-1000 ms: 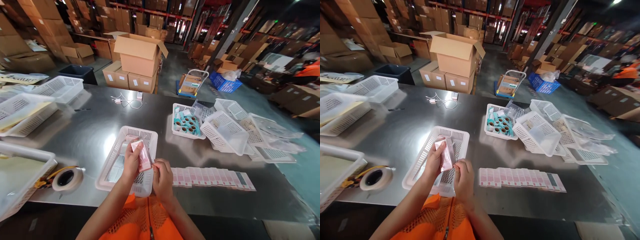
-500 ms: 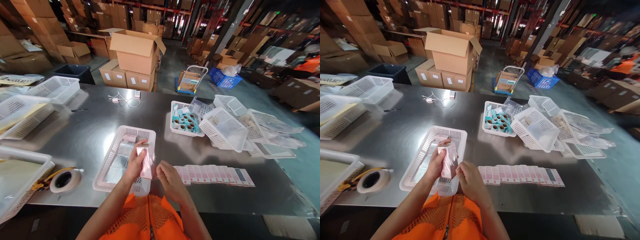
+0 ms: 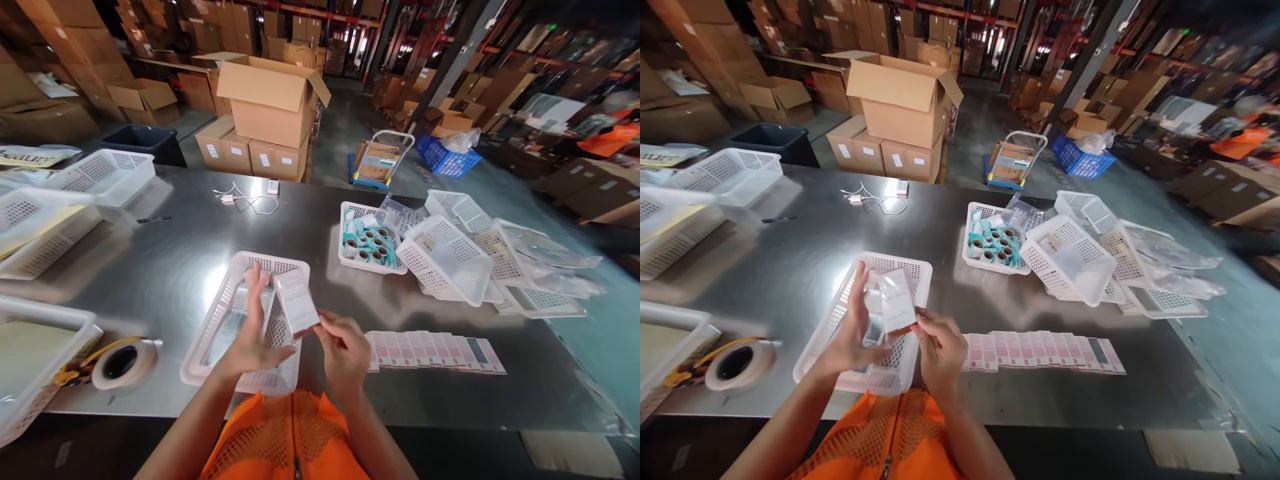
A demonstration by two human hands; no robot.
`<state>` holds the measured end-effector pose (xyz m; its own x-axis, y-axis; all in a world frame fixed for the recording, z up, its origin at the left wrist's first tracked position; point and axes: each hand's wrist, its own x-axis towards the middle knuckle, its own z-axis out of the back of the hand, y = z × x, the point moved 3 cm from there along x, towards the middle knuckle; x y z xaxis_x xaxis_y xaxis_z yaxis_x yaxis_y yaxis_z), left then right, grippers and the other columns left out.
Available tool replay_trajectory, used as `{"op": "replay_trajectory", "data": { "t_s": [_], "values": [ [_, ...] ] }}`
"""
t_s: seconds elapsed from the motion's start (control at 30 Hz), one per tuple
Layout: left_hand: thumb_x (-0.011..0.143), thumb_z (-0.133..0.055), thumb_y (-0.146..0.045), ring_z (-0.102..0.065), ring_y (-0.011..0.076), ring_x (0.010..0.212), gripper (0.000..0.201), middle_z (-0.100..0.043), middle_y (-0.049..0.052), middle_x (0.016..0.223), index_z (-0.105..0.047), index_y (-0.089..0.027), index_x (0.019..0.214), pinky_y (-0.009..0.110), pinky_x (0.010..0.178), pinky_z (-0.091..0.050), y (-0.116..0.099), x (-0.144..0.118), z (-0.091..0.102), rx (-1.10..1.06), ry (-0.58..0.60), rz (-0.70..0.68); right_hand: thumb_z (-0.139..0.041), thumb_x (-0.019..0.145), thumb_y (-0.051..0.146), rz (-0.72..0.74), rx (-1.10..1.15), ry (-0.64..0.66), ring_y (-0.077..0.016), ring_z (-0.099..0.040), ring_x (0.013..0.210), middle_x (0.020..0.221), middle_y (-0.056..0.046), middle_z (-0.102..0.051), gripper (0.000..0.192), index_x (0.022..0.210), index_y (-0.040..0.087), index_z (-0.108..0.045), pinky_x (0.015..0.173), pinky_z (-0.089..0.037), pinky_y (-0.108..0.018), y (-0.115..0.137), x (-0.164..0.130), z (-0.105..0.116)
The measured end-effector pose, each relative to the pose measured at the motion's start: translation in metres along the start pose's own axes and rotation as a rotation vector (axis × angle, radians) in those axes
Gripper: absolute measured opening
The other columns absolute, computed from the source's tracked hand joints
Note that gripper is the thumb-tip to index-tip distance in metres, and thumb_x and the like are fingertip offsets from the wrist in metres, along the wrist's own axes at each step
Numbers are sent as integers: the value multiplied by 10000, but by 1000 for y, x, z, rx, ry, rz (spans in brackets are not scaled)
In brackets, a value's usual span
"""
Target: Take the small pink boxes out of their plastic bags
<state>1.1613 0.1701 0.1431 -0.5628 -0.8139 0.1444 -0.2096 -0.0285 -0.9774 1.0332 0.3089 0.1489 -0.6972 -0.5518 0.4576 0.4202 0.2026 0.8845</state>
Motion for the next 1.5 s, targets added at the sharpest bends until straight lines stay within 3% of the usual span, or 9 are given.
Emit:
{"op": "replay_trajectory", "data": {
  "t_s": [0.2, 0.37, 0.53, 0.77, 0.93, 1.13, 1.3, 1.4, 1.5],
  "values": [
    [593, -724, -751, -684, 326, 954, 702, -722, 130, 1038, -711, -193, 1019, 437, 816, -540, 17, -7, -15, -587, 24, 591, -582, 915, 145, 318, -83, 352, -223, -691, 840, 630, -14, -585, 272, 995, 335, -758, 671, -592, -332, -3, -21, -8],
    [671, -731, -675, -683, 262, 787, 561, -732, 80, 801, -730, -151, 875, 363, 719, -531, 24, -11, -21, -391, -196, 441, -699, 842, 251, 84, 124, 423, -170, -624, 740, 772, -13, -588, 155, 981, 312, -729, 725, -586, -334, -5, -21, -2],
    [748, -690, -631, -657, 233, 811, 486, -733, 67, 836, -742, -170, 893, 322, 776, -497, 19, -17, -16, -82, -253, 201, -755, 791, 351, -233, 264, 60, -198, -648, 902, 972, -43, -610, 384, 1143, 272, -622, 826, -597, -380, -6, -7, -6],
    [798, -597, -678, -657, 231, 805, 492, -732, 53, 850, -733, -212, 876, 315, 740, -509, 3, -23, -19, 86, -316, 71, -616, 916, 267, -56, -19, -84, -196, -674, 769, 827, -52, -712, 104, 895, 253, -716, 663, -570, -331, -2, -1, -17],
    [751, -647, -684, -580, 187, 556, 500, -645, 29, 601, -695, -187, 723, 286, 518, -458, 9, -21, -17, -52, -193, 427, -553, 929, 169, 200, -126, 181, -178, -671, 736, 804, -21, -713, 180, 917, 274, -698, 666, -558, -315, 1, 14, 3],
    [602, -756, -626, -529, 150, 396, 450, -633, 48, 571, -648, -190, 639, 255, 338, -400, 21, -18, -15, -494, 56, 906, -516, 975, 316, -21, -38, 136, -178, -664, 831, 889, -41, -651, 119, 968, 240, -606, 766, -566, -337, -17, 42, 35],
    [625, -752, -532, -564, 239, 344, 407, -618, 90, 506, -708, -160, 784, 265, 241, -342, 26, -27, -31, -477, 502, 1153, -679, 865, 464, -22, 164, 699, -267, -489, 1282, 1375, -90, -495, 582, 1391, 304, -488, 1064, -437, -421, -1, 46, 8],
    [686, -651, -677, -622, 250, 419, 634, -670, 111, 598, -697, -152, 1038, 251, 284, -387, 23, -24, -28, -582, 519, 1059, -636, 903, 451, -141, 233, 719, -216, -575, 1118, 1234, -52, -568, 490, 1368, 328, -542, 980, -476, -353, -3, 44, -4],
    [668, -592, -804, -667, 219, 517, 833, -718, 109, 807, -590, -208, 1248, 223, 335, -430, 14, -14, -14, -642, 257, 669, -668, 876, 466, -296, 346, 463, -175, -587, 965, 1173, -48, -545, 601, 1423, 325, -464, 873, -508, -313, -16, 36, -11]
  ]
}}
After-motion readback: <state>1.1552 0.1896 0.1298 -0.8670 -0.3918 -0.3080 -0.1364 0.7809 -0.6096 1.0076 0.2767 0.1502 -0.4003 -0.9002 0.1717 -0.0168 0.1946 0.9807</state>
